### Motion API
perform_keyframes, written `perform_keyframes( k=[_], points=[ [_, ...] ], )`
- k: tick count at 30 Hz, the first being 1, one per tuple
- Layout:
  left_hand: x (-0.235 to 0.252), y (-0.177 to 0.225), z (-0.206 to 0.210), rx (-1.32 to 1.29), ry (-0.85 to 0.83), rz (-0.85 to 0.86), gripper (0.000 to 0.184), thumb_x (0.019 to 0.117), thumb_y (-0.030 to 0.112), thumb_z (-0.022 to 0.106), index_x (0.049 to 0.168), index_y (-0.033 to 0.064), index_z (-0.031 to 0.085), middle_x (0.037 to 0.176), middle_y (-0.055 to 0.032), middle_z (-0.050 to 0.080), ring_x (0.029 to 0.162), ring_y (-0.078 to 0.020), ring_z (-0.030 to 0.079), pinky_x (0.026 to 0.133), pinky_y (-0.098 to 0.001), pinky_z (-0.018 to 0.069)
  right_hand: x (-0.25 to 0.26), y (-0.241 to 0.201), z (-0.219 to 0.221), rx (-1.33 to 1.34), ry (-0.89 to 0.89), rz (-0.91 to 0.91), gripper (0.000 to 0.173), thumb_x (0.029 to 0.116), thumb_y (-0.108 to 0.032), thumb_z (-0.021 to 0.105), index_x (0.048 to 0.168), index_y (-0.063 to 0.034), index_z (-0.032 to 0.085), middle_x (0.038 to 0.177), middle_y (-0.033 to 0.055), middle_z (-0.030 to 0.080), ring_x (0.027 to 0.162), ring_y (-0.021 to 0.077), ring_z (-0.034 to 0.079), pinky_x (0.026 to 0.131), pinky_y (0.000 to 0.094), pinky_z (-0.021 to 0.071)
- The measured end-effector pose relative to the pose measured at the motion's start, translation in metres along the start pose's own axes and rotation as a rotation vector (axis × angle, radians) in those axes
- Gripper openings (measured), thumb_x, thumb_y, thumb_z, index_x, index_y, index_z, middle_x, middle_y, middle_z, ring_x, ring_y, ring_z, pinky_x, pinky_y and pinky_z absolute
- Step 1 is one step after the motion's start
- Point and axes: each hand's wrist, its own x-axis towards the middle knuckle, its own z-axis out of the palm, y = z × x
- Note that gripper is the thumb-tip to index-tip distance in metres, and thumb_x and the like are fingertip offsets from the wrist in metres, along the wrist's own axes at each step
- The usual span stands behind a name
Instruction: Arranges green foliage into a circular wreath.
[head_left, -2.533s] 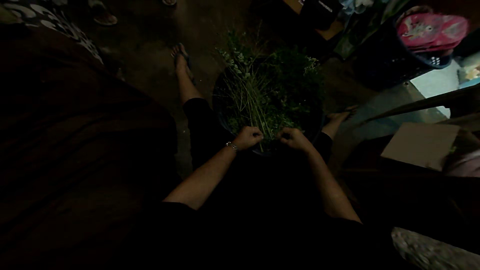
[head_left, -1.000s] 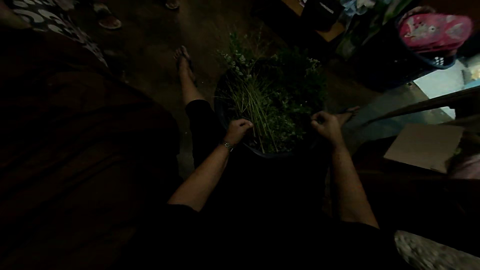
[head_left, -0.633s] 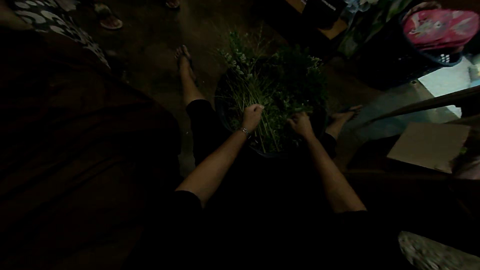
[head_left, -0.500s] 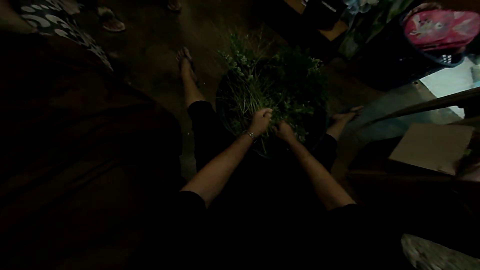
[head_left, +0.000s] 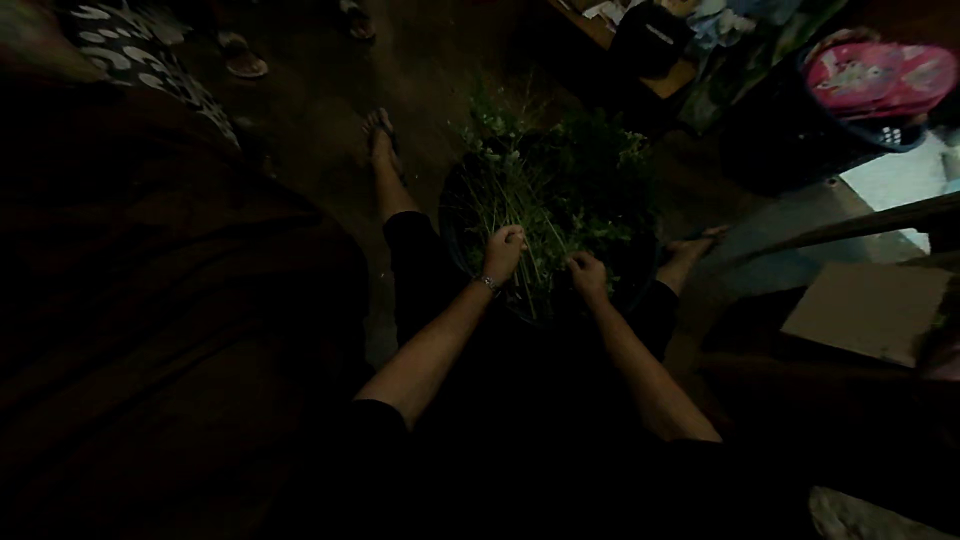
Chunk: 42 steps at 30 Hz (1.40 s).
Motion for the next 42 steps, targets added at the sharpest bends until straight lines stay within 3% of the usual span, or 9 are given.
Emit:
perform_keyframes(
  k=[3,8,13,20,23,27,31,35,42],
  points=[
    [0.012,0.021,-0.004,-0.067,0.045,-0.033,0.039,0.1116,0.016,0.041,0.143,-0.0049,0.049,0.134,-0.0247,0.058,0.104,-0.0252,0.066,0.090,-0.0371,0.0551,-0.016,0.001,-0.014,-0.005,0.019,-0.079,0.026,0.1064,-0.013,0.055,0.121,0.0045,0.067,0.117,0.0224,0.069,0.108,0.0287,0.067,0.097,0.0432,0.0522],
    [0.039,0.050,-0.006,-0.210,0.052,-0.127,0.039,0.1114,0.019,0.042,0.142,-0.0029,0.050,0.137,-0.0222,0.055,0.111,-0.0228,0.063,0.094,-0.0340,0.0531,-0.027,0.017,-0.015,0.065,0.031,-0.163,0.026,0.1050,-0.011,0.055,0.119,0.0076,0.067,0.112,0.0206,0.070,0.098,0.0202,0.067,0.090,0.0341,0.0544],
    [0.065,0.058,0.002,-0.451,0.093,-0.202,0.033,0.1084,0.019,0.050,0.135,-0.0012,0.054,0.111,-0.0106,0.060,0.090,-0.0140,0.059,0.081,-0.0272,0.0515,-0.028,0.017,-0.012,0.095,0.005,-0.101,0.027,0.1057,-0.012,0.054,0.122,0.0060,0.067,0.115,0.0201,0.070,0.103,0.0227,0.068,0.093,0.0368,0.0541],
    [0.070,0.056,0.012,-0.413,0.177,-0.092,0.031,0.1043,0.013,0.059,0.131,-0.0022,0.057,0.120,-0.0137,0.062,0.094,-0.0145,0.061,0.085,-0.0294,0.0527,-0.038,0.014,-0.013,0.084,-0.005,-0.086,0.028,0.1059,-0.012,0.055,0.123,0.0065,0.066,0.118,0.0221,0.069,0.108,0.0260,0.067,0.098,0.0389,0.0527],
    [0.067,0.054,0.014,-0.237,0.178,0.001,0.029,0.1047,0.016,0.059,0.126,-0.0035,0.061,0.116,-0.0161,0.064,0.095,-0.0173,0.063,0.087,-0.0329,0.0540,-0.042,0.009,-0.013,0.127,-0.031,-0.020,0.028,0.1066,-0.012,0.054,0.124,0.0068,0.065,0.121,0.0225,0.068,0.113,0.0266,0.066,0.101,0.0395,0.0507],
    [0.054,0.061,0.010,0.299,0.148,0.180,0.030,0.1070,0.019,0.055,0.118,-0.0062,0.066,0.108,-0.0215,0.070,0.095,-0.0276,0.069,0.091,-0.0436,0.0553,-0.046,0.002,-0.013,0.145,-0.026,0.047,0.026,0.1062,-0.014,0.055,0.120,0.0049,0.067,0.116,0.0210,0.068,0.108,0.0263,0.066,0.098,0.0408,0.0512],
    [0.047,0.064,0.006,0.727,0.095,0.271,0.032,0.1069,0.015,0.051,0.121,-0.0080,0.067,0.123,-0.0267,0.067,0.119,-0.0369,0.064,0.108,-0.0487,0.0462,-0.051,-0.005,-0.010,0.099,-0.082,0.062,0.028,0.1068,-0.016,0.055,0.122,0.0037,0.067,0.119,0.0214,0.068,0.111,0.0292,0.066,0.100,0.0439,0.0506],
    [0.039,0.061,0.006,0.842,0.054,0.250,0.033,0.1071,0.014,0.048,0.125,-0.0082,0.066,0.132,-0.0258,0.063,0.128,-0.0360,0.059,0.113,-0.0462,0.0418,-0.058,-0.015,-0.005,0.102,-0.132,0.049,0.029,0.1066,-0.017,0.055,0.123,0.0043,0.067,0.118,0.0221,0.068,0.110,0.0298,0.066,0.100,0.0449,0.0508],
    [0.029,0.046,0.005,0.730,0.143,0.215,0.032,0.1061,0.015,0.052,0.120,-0.0080,0.068,0.128,-0.0278,0.063,0.126,-0.0380,0.059,0.112,-0.0463,0.0425,-0.063,-0.024,-0.006,0.108,-0.110,0.042,0.028,0.1064,-0.016,0.055,0.120,0.0051,0.067,0.116,0.0219,0.069,0.107,0.0288,0.066,0.099,0.0435,0.0511]
  ],
)
